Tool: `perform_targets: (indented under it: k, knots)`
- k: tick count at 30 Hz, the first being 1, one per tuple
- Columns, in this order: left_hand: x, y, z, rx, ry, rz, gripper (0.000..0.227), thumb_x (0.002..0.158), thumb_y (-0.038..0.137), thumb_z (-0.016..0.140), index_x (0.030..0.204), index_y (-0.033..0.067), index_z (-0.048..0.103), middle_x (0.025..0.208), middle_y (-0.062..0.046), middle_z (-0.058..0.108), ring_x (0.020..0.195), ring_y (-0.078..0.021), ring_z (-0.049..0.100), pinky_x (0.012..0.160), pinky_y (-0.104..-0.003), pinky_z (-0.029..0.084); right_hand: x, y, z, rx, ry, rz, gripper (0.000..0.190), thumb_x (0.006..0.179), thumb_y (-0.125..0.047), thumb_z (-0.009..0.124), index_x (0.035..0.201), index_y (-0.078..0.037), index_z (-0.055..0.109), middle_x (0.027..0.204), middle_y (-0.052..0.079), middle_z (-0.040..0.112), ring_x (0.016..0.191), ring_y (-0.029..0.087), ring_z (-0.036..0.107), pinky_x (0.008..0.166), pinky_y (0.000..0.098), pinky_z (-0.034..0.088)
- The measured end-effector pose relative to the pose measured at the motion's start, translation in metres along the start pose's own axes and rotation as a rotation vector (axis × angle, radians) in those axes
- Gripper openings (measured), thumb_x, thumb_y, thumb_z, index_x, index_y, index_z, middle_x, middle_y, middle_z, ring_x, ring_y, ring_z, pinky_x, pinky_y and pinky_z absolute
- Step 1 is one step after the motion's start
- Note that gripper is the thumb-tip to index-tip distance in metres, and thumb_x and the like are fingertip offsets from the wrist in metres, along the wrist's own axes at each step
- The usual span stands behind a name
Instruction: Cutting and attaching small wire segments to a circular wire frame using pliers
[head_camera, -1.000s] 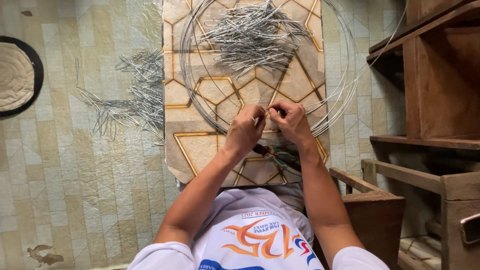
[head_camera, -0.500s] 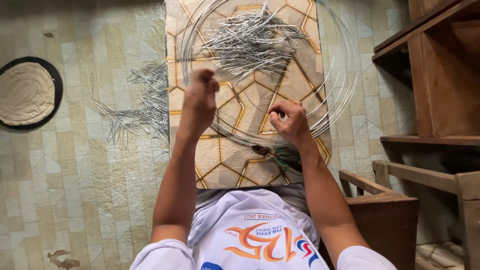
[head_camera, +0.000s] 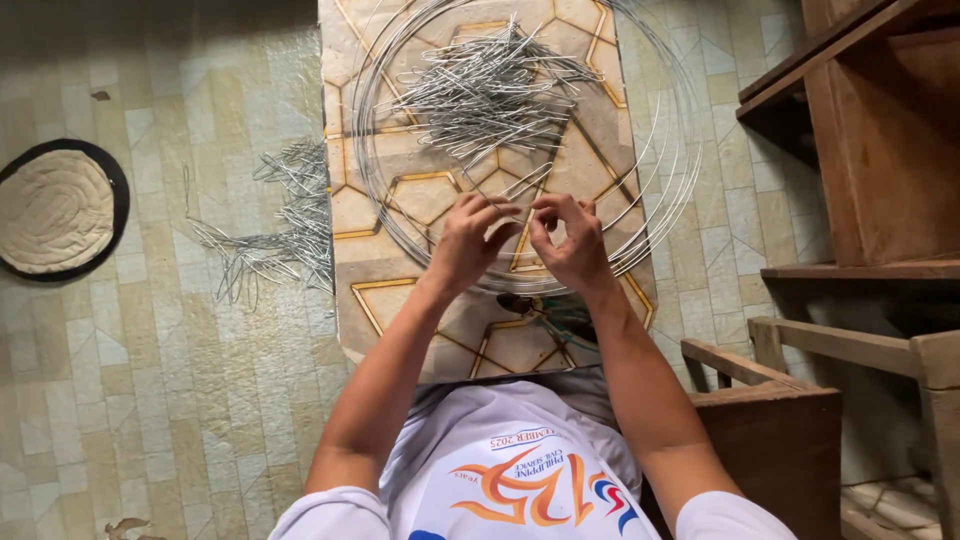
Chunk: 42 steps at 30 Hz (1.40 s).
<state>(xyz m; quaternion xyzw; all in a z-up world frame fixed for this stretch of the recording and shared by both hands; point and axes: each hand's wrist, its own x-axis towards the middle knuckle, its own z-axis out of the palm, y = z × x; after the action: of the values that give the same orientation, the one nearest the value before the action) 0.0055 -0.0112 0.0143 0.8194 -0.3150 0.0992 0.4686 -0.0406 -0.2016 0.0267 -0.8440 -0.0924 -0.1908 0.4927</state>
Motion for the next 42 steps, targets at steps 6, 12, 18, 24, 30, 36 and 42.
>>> perform_targets:
  k: [6, 12, 18, 24, 30, 36, 42]
  knots:
    - [-0.003, 0.014, 0.015, -0.211, 0.119, -0.065, 0.012, 0.091, 0.011, 0.078, 0.100, 0.0193, 0.078, 0.096, -0.001, 0.075, 0.093, -0.0261, 0.072, 0.081, -0.036, 0.059, -0.003, -0.002, -0.003, 0.008, -0.013, 0.038, 0.023, 0.090, -0.007, 0.071, 0.111, -0.011, 0.064, 0.081, 0.001, 0.074, 0.072, 0.018, 0.070, 0.095, 0.0318, 0.043]
    - [-0.005, 0.021, 0.017, -0.224, 0.199, 0.025, 0.013, 0.089, 0.003, 0.077, 0.097, 0.0119, 0.074, 0.093, -0.007, 0.073, 0.089, -0.0307, 0.072, 0.081, -0.039, 0.057, -0.003, -0.005, -0.003, -0.006, -0.030, 0.068, 0.027, 0.087, -0.009, 0.067, 0.113, -0.015, 0.065, 0.088, 0.003, 0.078, 0.086, 0.024, 0.073, 0.097, 0.0347, 0.046]
    - [-0.005, 0.014, 0.016, -0.245, 0.346, 0.039, 0.007, 0.090, 0.003, 0.075, 0.091, 0.0087, 0.072, 0.086, -0.008, 0.071, 0.086, -0.0296, 0.071, 0.082, -0.037, 0.056, 0.006, -0.041, -0.001, -0.117, 0.285, 0.290, 0.073, 0.093, -0.042, 0.083, 0.141, -0.001, 0.046, 0.125, 0.020, 0.060, 0.113, 0.035, 0.059, 0.102, 0.0472, 0.046]
    - [-0.002, 0.023, 0.007, -0.303, 0.359, 0.046, 0.004, 0.091, 0.005, 0.074, 0.093, 0.0081, 0.072, 0.086, -0.009, 0.071, 0.083, -0.0325, 0.070, 0.080, -0.040, 0.055, -0.014, -0.047, 0.022, 0.185, 0.247, 0.615, 0.135, 0.083, -0.045, 0.095, 0.162, 0.001, -0.004, 0.147, 0.030, 0.041, 0.128, 0.039, 0.052, 0.105, 0.0491, 0.044]
    - [-0.013, 0.007, 0.018, -0.343, 0.311, 0.074, 0.011, 0.089, 0.007, 0.070, 0.099, 0.0110, 0.073, 0.096, -0.006, 0.074, 0.091, -0.0304, 0.070, 0.086, -0.040, 0.053, -0.016, -0.036, 0.057, 0.209, 0.284, 0.654, 0.145, 0.074, -0.035, 0.102, 0.163, -0.001, -0.008, 0.147, 0.030, 0.042, 0.121, 0.033, 0.060, 0.096, 0.0379, 0.052]
    - [-0.013, 0.007, 0.017, -0.388, 0.319, 0.077, 0.017, 0.084, 0.003, 0.070, 0.099, 0.0109, 0.074, 0.096, -0.007, 0.073, 0.092, -0.0332, 0.070, 0.087, -0.041, 0.054, -0.008, -0.052, 0.063, 0.293, 0.364, 0.642, 0.143, 0.070, -0.025, 0.104, 0.163, 0.003, -0.001, 0.141, 0.027, 0.041, 0.114, 0.028, 0.061, 0.091, 0.0314, 0.054]
    - [-0.010, 0.017, 0.010, -0.352, 0.349, 0.069, 0.012, 0.082, -0.003, 0.072, 0.089, 0.0069, 0.069, 0.093, -0.010, 0.073, 0.091, -0.0350, 0.070, 0.085, -0.042, 0.056, -0.007, -0.055, 0.062, 0.276, 0.399, 0.661, 0.140, 0.073, -0.024, 0.103, 0.163, 0.000, -0.003, 0.123, 0.018, 0.054, 0.101, 0.017, 0.067, 0.083, 0.0220, 0.055]
